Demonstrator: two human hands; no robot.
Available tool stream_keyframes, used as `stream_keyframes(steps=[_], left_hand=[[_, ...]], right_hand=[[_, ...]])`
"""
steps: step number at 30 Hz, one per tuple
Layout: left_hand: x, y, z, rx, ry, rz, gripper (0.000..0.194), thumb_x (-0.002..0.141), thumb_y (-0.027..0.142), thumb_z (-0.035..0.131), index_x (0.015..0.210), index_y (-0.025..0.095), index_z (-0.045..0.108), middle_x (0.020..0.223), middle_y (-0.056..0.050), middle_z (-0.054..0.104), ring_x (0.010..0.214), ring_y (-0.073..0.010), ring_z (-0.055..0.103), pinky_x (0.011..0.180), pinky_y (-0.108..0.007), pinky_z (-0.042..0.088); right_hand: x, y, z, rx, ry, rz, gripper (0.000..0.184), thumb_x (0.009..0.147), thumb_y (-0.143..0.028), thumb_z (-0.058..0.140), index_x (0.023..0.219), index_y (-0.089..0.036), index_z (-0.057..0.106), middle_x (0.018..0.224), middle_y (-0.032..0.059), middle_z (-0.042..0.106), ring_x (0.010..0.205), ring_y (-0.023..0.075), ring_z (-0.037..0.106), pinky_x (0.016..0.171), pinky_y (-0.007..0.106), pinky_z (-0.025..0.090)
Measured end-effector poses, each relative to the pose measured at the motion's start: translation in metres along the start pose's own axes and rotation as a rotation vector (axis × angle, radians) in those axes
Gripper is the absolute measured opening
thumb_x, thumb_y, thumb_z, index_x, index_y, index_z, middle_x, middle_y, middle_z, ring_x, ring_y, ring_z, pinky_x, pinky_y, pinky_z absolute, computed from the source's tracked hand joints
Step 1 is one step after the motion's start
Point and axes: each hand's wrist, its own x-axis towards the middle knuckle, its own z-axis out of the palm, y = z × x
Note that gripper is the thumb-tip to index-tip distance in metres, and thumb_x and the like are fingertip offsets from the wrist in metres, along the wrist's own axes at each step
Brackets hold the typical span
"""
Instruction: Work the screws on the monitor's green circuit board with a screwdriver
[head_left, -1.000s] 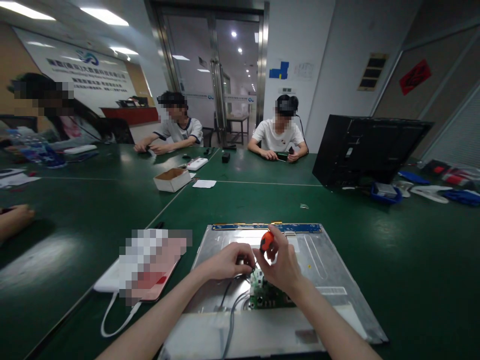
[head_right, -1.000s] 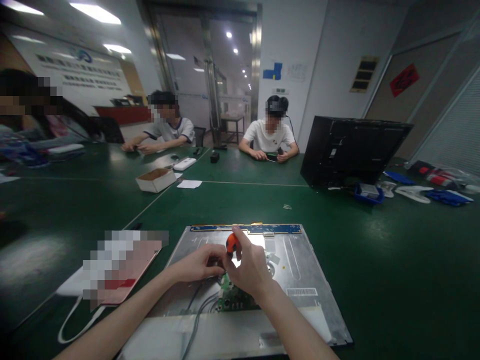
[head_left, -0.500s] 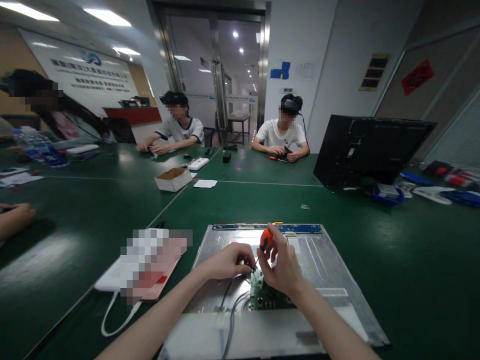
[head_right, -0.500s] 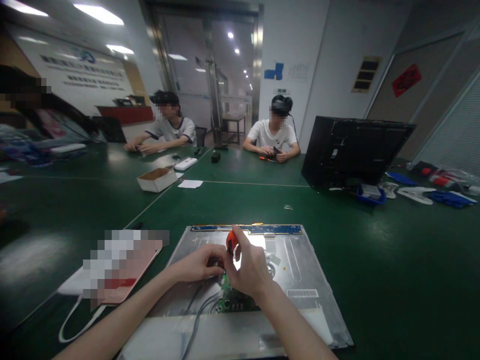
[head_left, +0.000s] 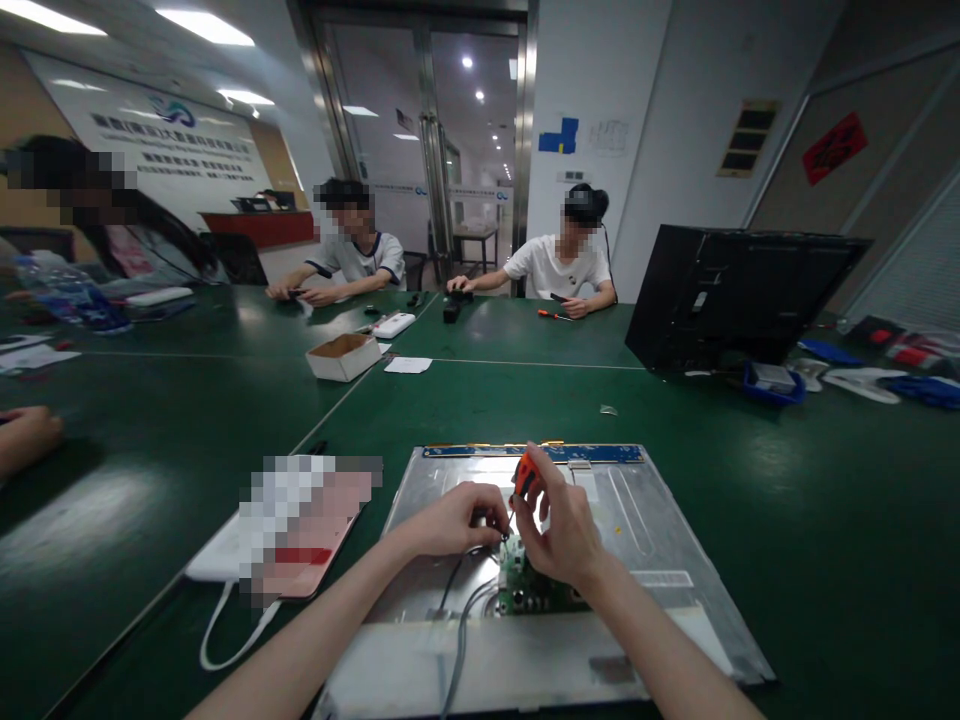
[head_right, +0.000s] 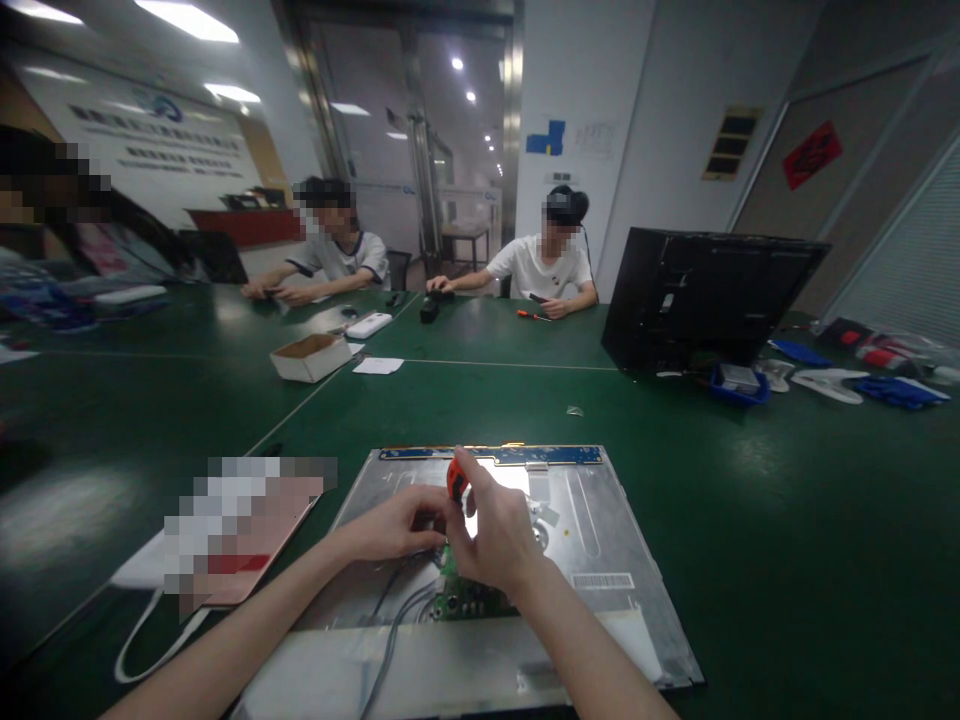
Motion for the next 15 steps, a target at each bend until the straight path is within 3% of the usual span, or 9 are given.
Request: stream_keyframes(steps=[8,15], left_hand=[[0.0006,0.0068,-0.0003,-0.045,0.009,0.001,0.011,0.07,0.007,0.065,0.077,0.015,0.065,0.08,0.0,0.065,0.072,-0.0158,0.057,0.068,-0.025,0.045],[0.0004,0.0042,-0.0001,-0.016,0.009,-0.006,0.009,0.072,0.01,0.066,0.079,0.016,0.064,0.08,0.0,0.065,0.075,-0.0164,0.057,0.07,-0.025,0.046]], right_hand=[[-0.0015,0.0042,0.0061,-0.075,0.103,0.01,0.061,0.092,-0.023,0.052,0.148,-0.021,0.027,0.063,-0.0063,0.052,0.043,0.0119,0.047,0.04,0.023,0.04],[0.0001,0.0017,0.0017,-0.004,0.022,0.017,0.065,0.09,-0.019,0.05,0.149,-0.019,0.024,0.072,-0.001,0.059,0.048,0.0135,0.052,0.041,0.024,0.043]])
